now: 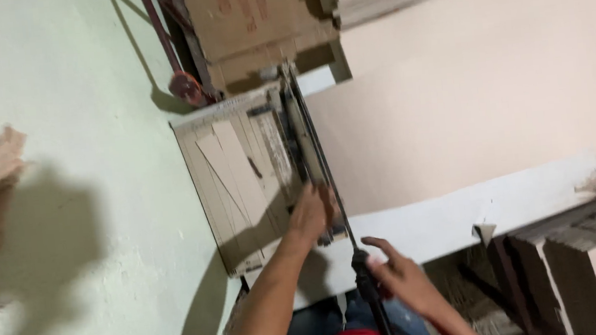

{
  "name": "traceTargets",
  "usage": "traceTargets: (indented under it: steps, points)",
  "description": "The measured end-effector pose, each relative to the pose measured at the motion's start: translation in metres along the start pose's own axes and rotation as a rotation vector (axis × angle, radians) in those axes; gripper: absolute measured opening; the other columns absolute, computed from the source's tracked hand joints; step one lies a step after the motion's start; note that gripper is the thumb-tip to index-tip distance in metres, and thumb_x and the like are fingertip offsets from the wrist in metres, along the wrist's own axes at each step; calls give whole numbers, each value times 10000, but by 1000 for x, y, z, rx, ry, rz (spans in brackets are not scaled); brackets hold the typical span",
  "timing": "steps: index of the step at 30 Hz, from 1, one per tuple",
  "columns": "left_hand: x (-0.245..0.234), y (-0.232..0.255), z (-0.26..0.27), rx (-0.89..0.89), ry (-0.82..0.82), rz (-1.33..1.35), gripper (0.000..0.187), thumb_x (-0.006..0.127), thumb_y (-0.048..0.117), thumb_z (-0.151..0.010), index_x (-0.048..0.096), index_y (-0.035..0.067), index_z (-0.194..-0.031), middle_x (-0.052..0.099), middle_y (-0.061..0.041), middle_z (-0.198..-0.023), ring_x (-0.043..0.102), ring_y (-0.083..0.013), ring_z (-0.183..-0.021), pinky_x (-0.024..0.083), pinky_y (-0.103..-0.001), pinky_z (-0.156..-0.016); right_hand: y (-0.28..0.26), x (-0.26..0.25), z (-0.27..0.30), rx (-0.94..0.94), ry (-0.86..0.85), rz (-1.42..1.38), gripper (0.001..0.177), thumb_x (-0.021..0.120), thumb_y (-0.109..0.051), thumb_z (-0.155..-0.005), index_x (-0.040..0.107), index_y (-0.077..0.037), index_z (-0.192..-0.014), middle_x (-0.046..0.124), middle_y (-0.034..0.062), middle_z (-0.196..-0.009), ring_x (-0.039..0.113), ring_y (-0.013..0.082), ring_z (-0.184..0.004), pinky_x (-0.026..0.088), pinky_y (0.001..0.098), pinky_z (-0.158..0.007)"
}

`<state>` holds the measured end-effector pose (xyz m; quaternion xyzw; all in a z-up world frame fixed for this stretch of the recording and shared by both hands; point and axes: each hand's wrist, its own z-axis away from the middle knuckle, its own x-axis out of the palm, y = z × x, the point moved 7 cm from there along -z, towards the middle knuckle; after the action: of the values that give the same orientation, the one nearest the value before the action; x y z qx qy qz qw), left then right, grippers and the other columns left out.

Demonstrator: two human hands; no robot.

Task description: The person uses a manual paper cutter to slice large sheets of cardboard into smaller rectangular pieces. They repeatedly position the cardboard against the cutter's guide, pull the lever to make the cut, and then stack the resulting pieces on a nearby table.

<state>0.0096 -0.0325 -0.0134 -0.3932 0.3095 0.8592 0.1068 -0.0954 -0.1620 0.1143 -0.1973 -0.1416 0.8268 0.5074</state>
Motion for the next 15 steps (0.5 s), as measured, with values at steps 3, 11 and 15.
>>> traceTargets:
  steps: [3,11,15]
  points:
    - [19,17,25,189,104,-85,312,584,42,-909,637,133,-616,627,-56,-638,602,-230,-697,342,-468,-984,75,-33,-97,-9,214,-385,510,490,-431,-1001,472,-175,-1442,715,175,-1061,713,301,-704,634,397,-647]
    - [63,-79,68,44,-241,-600,179,626,196,-975,723,159,-1121,626,-124,-1274,660,-305,-944,502,-463,-716,153,-86,-173,-41,402,-1152,528,695,-407,-1041,286,-122,-1214,386,-41,-938,490,161,-628,420,260,-528]
    - [-4,-70,75,-28,54,-320,319,640,136,-991,570,146,-1302,469,-172,-1384,510,-391,-1259,418,-531,-964,173,-71,-171,-69,300,-1046,278,691,-259,-1027,573,-17,-958,517,47,-814,666,253,-627,579,364,-638]
